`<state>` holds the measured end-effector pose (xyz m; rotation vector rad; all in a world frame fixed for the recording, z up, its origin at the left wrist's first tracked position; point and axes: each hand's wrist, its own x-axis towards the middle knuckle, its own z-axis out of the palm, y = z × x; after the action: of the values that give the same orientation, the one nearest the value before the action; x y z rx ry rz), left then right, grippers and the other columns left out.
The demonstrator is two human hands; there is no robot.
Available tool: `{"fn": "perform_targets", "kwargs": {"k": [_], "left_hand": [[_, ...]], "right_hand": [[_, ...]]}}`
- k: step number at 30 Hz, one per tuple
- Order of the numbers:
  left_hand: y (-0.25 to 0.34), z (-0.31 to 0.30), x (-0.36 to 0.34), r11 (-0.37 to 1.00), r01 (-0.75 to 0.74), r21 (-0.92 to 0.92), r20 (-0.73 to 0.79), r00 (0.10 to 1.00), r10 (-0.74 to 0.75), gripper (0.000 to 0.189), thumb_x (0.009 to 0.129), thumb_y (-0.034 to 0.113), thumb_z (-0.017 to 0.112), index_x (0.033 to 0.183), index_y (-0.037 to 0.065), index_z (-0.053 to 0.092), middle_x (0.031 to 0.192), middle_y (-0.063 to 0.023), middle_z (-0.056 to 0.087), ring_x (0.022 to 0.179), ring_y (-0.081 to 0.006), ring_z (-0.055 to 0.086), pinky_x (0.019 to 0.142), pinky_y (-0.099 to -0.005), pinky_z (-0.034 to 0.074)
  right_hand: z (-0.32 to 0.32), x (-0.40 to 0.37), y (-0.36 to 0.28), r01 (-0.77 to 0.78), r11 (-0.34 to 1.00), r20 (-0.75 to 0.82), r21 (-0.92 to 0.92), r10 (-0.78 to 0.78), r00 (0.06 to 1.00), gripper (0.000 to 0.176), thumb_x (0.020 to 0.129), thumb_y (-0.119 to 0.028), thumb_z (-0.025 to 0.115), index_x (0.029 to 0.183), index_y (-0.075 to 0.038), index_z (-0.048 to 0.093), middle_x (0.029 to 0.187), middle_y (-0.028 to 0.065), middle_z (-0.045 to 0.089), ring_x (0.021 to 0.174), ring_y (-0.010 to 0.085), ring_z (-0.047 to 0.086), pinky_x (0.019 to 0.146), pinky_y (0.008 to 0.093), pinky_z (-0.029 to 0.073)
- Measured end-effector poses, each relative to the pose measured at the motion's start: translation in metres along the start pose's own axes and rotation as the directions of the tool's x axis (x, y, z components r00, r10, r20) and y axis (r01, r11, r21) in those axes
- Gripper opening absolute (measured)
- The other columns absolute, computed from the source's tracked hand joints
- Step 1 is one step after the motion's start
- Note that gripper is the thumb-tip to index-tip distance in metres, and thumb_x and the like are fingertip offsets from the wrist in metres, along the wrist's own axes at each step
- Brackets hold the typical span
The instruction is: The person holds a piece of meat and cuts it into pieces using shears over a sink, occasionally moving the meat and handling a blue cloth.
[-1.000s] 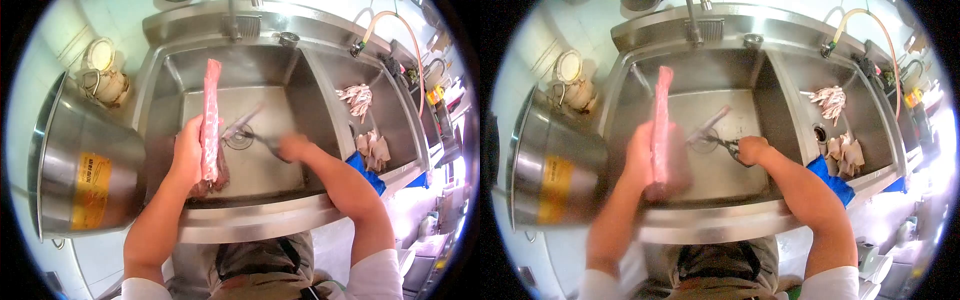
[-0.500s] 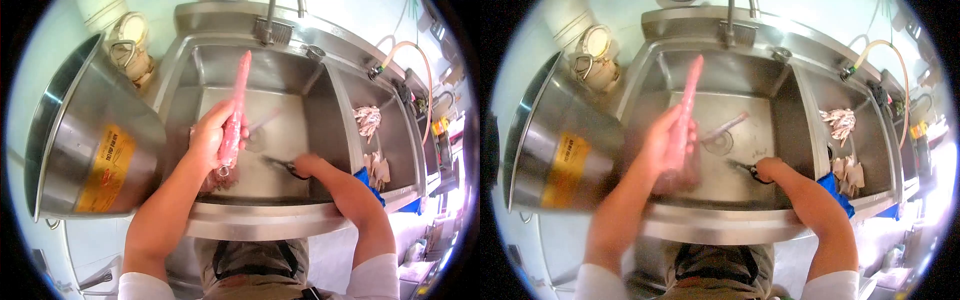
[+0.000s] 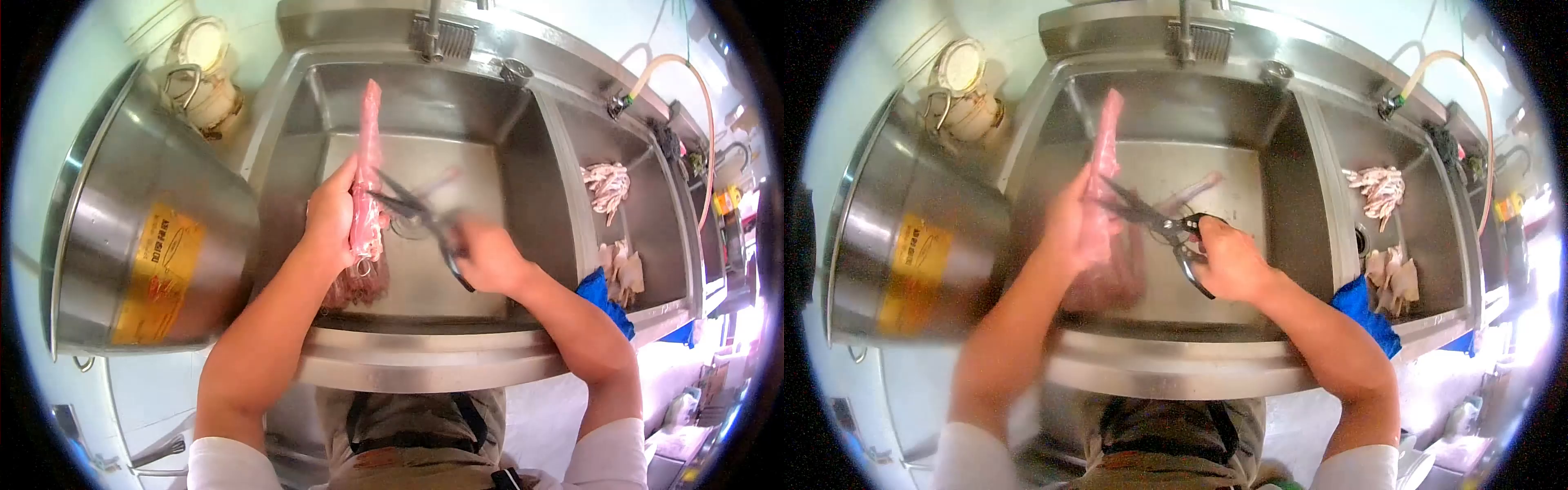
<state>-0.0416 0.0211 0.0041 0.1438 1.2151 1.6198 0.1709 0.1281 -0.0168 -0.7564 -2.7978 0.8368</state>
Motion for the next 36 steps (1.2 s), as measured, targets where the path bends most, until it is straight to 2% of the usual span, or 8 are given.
{"fn": "perform_targets", "kwargs": {"k": [4,12,15,18,27,30,33,36], "left_hand": [[-0.003,0.017,-0.010,0.998,-0.046,-0.041,-0.038,0.998,0.044,0.038,0.094,0.041,0.053,0.079,0.007,0.056,0.065,-0.0075,0.053,0.048,-0.0198,0.050,0.042,-0.0346,0.040],[0.002,0.027,-0.026,0.993,-0.002,-0.120,-0.014,1.000,0.001,0.037,0.096,0.037,0.051,0.083,0.003,0.056,0.066,-0.0067,0.051,0.048,-0.0185,0.046,0.044,-0.0315,0.038],[0.002,0.013,-0.018,0.990,-0.011,-0.139,0.164,0.986,0.034,0.038,0.095,0.041,0.052,0.119,0.013,0.060,0.080,0.0004,0.054,0.065,-0.0121,0.052,0.053,-0.0272,0.045],[0.007,0.019,-0.025,0.969,0.006,-0.245,0.092,0.996,0.017,0.032,0.096,0.034,0.053,0.094,0.003,0.060,0.068,-0.0047,0.050,0.051,-0.0165,0.046,0.043,-0.0307,0.037],[0.009,0.023,-0.028,0.986,-0.025,-0.166,-0.026,0.999,0.021,0.034,0.096,0.032,0.052,0.104,0.001,0.061,0.066,-0.0039,0.050,0.052,-0.0158,0.048,0.044,-0.0302,0.039],[0.008,0.013,-0.023,0.973,-0.006,-0.229,0.129,0.991,0.036,0.035,0.096,0.033,0.052,0.105,0.000,0.060,0.066,-0.0040,0.050,0.053,-0.0161,0.049,0.044,-0.0295,0.038],[0.009,0.019,-0.022,0.978,-0.093,-0.189,-0.036,0.996,0.087,0.035,0.096,0.034,0.053,0.106,0.001,0.060,0.065,-0.0039,0.051,0.053,-0.0159,0.049,0.045,-0.0291,0.038],[0.005,0.010,-0.020,0.973,-0.118,-0.200,0.131,0.981,0.146,0.036,0.094,0.028,0.056,0.114,-0.001,0.057,0.073,-0.0019,0.052,0.061,-0.0135,0.050,0.055,-0.0269,0.043]], "right_hand": [[0.012,0.001,0.008,0.061,0.984,-0.084,-0.168,-0.076,0.994,0.029,0.075,-0.016,0.065,0.091,0.003,0.050,0.088,0.0246,0.061,0.083,0.0407,0.062,0.075,0.0482,0.050],[0.029,0.012,0.024,0.039,0.969,-0.167,-0.245,-0.082,0.983,0.021,0.074,-0.017,0.066,0.077,0.002,0.056,0.072,0.0223,0.063,0.066,0.0413,0.063,0.064,0.0476,0.052],[0.025,0.012,0.026,0.031,0.997,-0.161,-0.071,-0.042,0.986,0.011,0.080,-0.014,0.064,0.082,-0.004,0.061,0.072,0.0181,0.058,0.067,0.0377,0.061,0.057,0.0447,0.049],[0.029,0.014,0.029,0.162,0.983,-0.190,-0.085,-0.176,0.966,0.018,0.074,-0.015,0.065,0.076,0.001,0.057,0.073,0.0220,0.063,0.067,0.0408,0.062,0.064,0.0469,0.052],[0.019,0.008,0.017,0.094,0.964,-0.156,-0.247,-0.135,0.979,0.015,0.073,-0.012,0.064,0.079,0.001,0.058,0.071,0.0201,0.062,0.069,0.0409,0.062,0.064,0.0464,0.052],[0.021,0.004,0.023,0.105,0.985,-0.081,-0.135,-0.117,0.990,0.017,0.073,-0.013,0.066,0.078,0.001,0.057,0.071,0.0199,0.062,0.068,0.0410,0.062,0.064,0.0467,0.052],[0.020,0.000,0.018,0.220,0.967,-0.063,-0.129,-0.230,0.971,0.016,0.074,-0.013,0.066,0.076,0.000,0.056,0.073,0.0207,0.062,0.067,0.0407,0.061,0.064,0.0471,0.051],[0.024,0.001,0.012,0.172,0.968,-0.105,-0.182,-0.193,0.976,0.015,0.074,-0.011,0.064,0.074,0.000,0.055,0.074,0.0214,0.062,0.066,0.0405,0.061,0.062,0.0471,0.051]]}}
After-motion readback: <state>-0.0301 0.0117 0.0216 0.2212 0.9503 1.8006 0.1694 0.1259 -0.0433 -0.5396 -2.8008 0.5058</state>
